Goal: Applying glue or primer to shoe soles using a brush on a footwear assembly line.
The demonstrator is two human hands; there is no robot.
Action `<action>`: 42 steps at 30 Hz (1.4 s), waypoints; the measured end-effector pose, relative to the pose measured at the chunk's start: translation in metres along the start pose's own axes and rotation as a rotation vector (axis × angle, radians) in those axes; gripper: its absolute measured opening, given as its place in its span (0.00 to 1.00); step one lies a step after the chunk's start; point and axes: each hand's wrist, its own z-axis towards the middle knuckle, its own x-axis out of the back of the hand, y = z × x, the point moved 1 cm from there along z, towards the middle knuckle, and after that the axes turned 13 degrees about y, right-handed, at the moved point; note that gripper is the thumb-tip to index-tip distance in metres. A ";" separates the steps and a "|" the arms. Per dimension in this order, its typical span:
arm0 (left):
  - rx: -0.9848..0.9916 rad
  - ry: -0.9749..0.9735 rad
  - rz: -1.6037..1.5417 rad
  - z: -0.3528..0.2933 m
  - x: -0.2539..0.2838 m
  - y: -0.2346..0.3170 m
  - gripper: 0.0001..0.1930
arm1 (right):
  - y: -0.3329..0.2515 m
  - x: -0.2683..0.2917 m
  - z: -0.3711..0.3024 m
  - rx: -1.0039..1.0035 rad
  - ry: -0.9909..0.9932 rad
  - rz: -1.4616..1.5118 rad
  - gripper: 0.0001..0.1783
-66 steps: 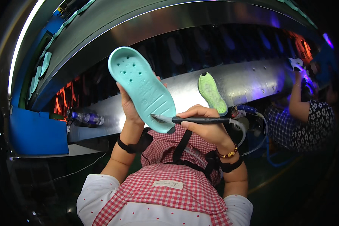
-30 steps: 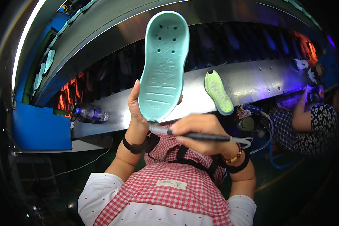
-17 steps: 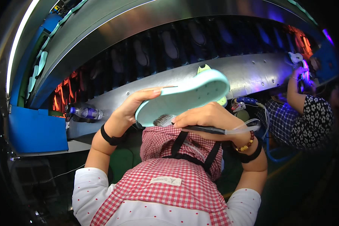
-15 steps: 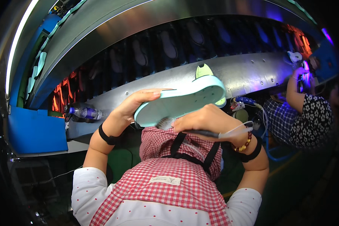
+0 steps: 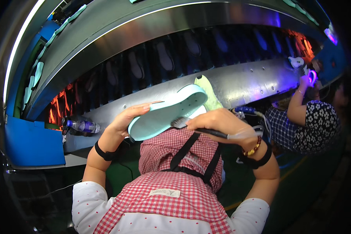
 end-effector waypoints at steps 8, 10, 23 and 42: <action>0.057 -0.012 -0.434 0.025 -0.006 -0.036 0.26 | -0.001 -0.028 0.014 -0.406 0.253 0.447 0.14; 0.082 -0.032 -0.488 0.025 -0.008 -0.037 0.26 | 0.025 -0.030 0.010 -0.612 0.418 0.547 0.11; -0.078 0.071 -0.543 0.025 0.010 -0.061 0.23 | 0.056 -0.093 0.020 -0.026 0.985 -0.321 0.11; -0.992 0.350 -0.667 -0.034 0.099 0.220 0.32 | 0.062 -0.068 -0.055 -0.691 1.026 1.015 0.11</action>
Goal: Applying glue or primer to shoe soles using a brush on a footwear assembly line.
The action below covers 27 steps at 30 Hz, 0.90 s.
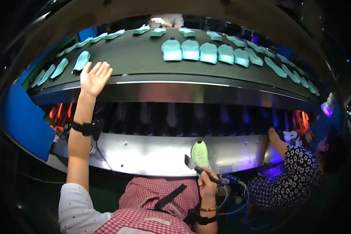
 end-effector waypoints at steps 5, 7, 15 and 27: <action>-0.083 -0.349 0.944 -0.012 -0.073 -0.060 0.24 | 0.017 0.024 0.009 -0.056 0.095 0.026 0.11; -0.342 -0.547 1.501 -0.007 -0.109 -0.085 0.28 | 0.015 0.022 0.010 -0.047 0.060 0.065 0.14; -0.650 -0.663 2.372 0.052 -0.144 -0.142 0.30 | 0.018 0.012 0.013 -0.027 0.046 0.064 0.15; -0.646 -0.118 0.473 -0.065 -0.020 -0.087 0.17 | 0.016 0.013 0.030 0.005 0.055 0.043 0.10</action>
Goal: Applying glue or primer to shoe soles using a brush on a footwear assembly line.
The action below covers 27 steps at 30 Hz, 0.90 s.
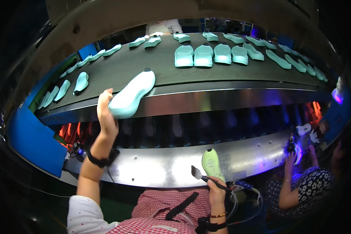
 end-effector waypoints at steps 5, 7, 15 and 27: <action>0.860 -0.385 -0.059 -0.047 0.077 -0.007 0.22 | -0.004 -0.005 -0.003 0.020 -0.035 -0.003 0.10; 0.905 -0.546 -0.194 -0.079 0.117 -0.018 0.36 | -0.009 -0.006 -0.009 0.054 -0.031 -0.009 0.10; 1.432 -0.397 -0.541 -0.214 0.107 -0.084 0.42 | -0.026 -0.048 -0.018 0.007 -0.205 -0.083 0.11; 1.559 -0.269 -0.663 -0.240 0.063 -0.066 0.44 | -0.012 -0.090 0.005 0.016 -0.252 -0.396 0.11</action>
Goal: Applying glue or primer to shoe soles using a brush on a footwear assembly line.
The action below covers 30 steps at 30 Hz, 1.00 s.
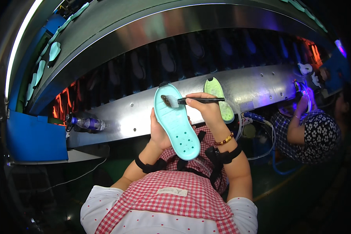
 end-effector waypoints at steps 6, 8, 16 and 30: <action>-0.231 0.328 0.027 0.008 0.008 -0.014 0.39 | -0.007 -0.026 -0.005 0.311 -0.025 -0.294 0.08; -0.277 0.294 0.070 0.011 0.011 -0.008 0.36 | -0.008 -0.034 -0.021 0.498 -0.104 -0.388 0.09; -0.212 0.087 0.174 -0.004 0.016 0.025 0.43 | -0.043 0.005 -0.059 0.328 -0.579 -0.580 0.11; -0.145 0.102 -0.079 -0.016 -0.040 0.016 0.42 | -0.066 -0.009 -0.050 0.193 -0.324 -0.279 0.10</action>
